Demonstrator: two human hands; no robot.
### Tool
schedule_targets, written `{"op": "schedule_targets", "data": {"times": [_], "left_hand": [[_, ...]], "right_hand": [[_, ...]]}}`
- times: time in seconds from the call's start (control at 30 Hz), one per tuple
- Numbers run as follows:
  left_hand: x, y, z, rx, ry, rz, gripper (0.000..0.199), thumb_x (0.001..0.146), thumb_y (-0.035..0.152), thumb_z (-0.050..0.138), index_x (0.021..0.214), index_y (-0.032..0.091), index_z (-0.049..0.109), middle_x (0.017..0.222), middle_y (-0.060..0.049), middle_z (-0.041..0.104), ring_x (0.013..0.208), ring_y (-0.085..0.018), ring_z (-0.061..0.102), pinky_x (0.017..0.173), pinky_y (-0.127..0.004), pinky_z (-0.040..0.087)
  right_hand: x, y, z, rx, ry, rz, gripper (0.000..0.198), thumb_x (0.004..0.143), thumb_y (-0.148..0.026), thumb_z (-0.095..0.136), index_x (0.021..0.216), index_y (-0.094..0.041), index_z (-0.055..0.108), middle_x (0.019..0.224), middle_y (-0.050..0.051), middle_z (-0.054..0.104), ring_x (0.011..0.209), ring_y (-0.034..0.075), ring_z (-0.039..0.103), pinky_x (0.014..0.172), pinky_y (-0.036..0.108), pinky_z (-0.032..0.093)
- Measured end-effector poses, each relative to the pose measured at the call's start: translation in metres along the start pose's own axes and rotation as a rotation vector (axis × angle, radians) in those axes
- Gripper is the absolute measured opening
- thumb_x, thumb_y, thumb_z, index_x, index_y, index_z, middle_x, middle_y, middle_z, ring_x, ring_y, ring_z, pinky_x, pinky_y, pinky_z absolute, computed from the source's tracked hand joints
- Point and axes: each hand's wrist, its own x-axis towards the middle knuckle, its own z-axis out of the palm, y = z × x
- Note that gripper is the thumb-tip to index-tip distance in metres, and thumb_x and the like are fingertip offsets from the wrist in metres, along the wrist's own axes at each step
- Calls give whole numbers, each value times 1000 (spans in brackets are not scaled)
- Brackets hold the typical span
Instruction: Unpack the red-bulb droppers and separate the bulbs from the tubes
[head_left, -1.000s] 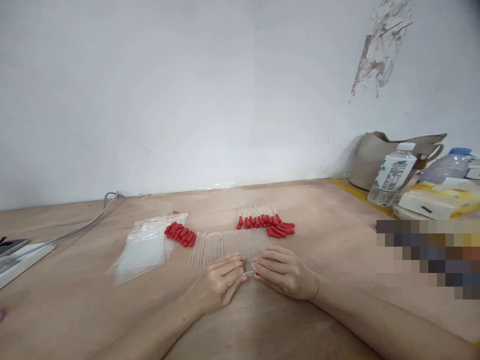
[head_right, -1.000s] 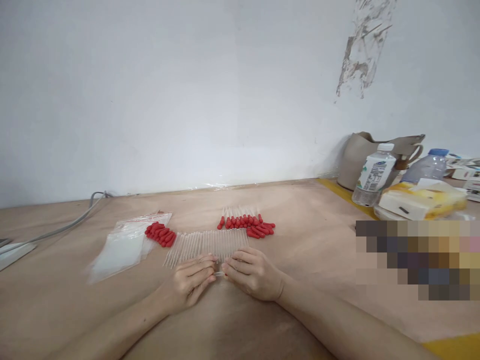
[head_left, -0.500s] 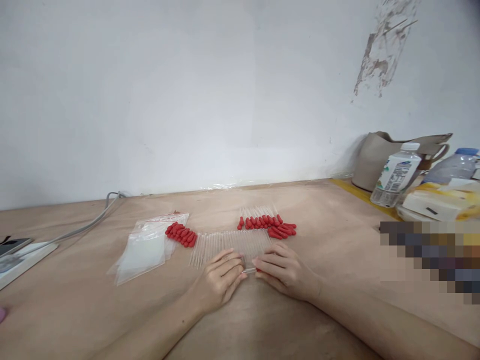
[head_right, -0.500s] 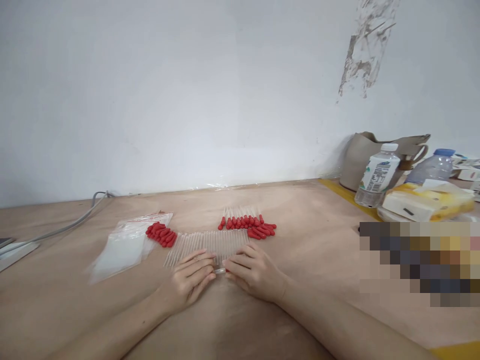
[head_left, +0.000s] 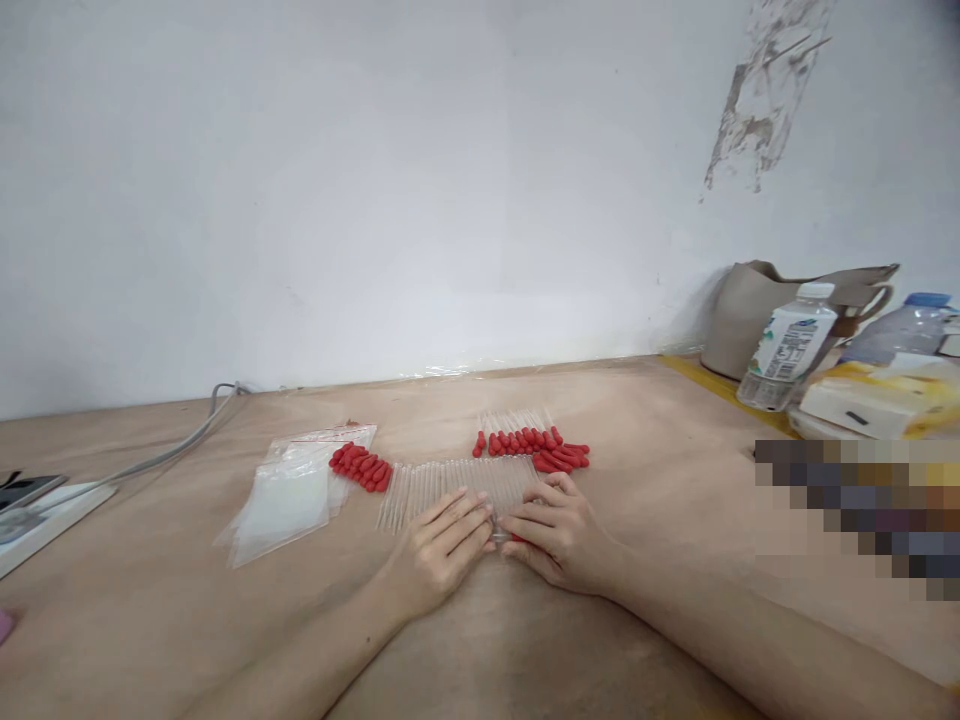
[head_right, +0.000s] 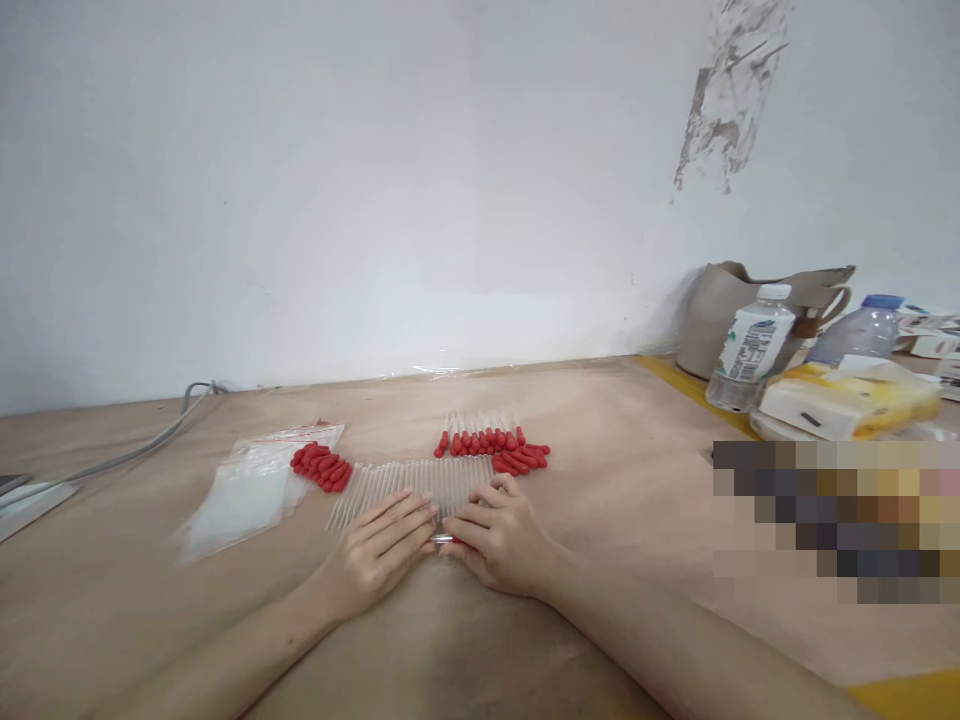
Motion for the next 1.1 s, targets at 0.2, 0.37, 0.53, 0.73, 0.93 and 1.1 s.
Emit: {"op": "schedule_targets", "data": {"times": [0.2,0.37,0.53,0.73,0.93,1.1], "left_hand": [[-1,1,3,-25,18,14,11,78,14,59,88,10,59,97,-7,66,102,-20,57,93,-37,47],[-1,3,2,-85,-28,-14,8,81,11,54,86,9,58,89,-7,66,96,-17,59,94,-33,47],[0,4,0,-118,-33,-22,7,82,12,51,85,10,58,84,-5,66,93,-15,60,94,-32,46],[-1,3,-2,-126,-61,-37,10,82,12,50,87,11,58,86,-5,66,90,-15,61,93,-32,48],[-4,3,-3,-165,-56,-66,13,82,11,49,91,11,58,86,-5,66,90,-15,61,92,-33,48],[-6,6,-6,-220,-44,-84,13,81,8,49,91,11,57,86,-5,65,91,-15,60,93,-34,47]], "right_hand": [[0,0,2,5,-2,-20,12,83,-26,52,81,-18,61,71,-1,66,72,13,52,73,33,31],[-1,2,3,30,-18,-70,12,82,-23,54,74,-16,59,65,0,63,69,12,51,67,29,35],[-2,4,1,14,-28,-118,8,81,-21,55,79,-15,60,67,1,63,71,12,52,65,27,39],[-6,7,0,-12,5,-159,10,81,-19,55,89,-16,59,77,2,66,77,13,55,70,28,43],[-10,10,-1,-45,24,-217,15,80,-15,56,94,-14,59,80,3,66,77,14,56,72,30,45],[-9,10,-6,-80,37,-311,20,79,-10,55,99,-10,58,78,5,67,78,15,57,72,30,47]]}}
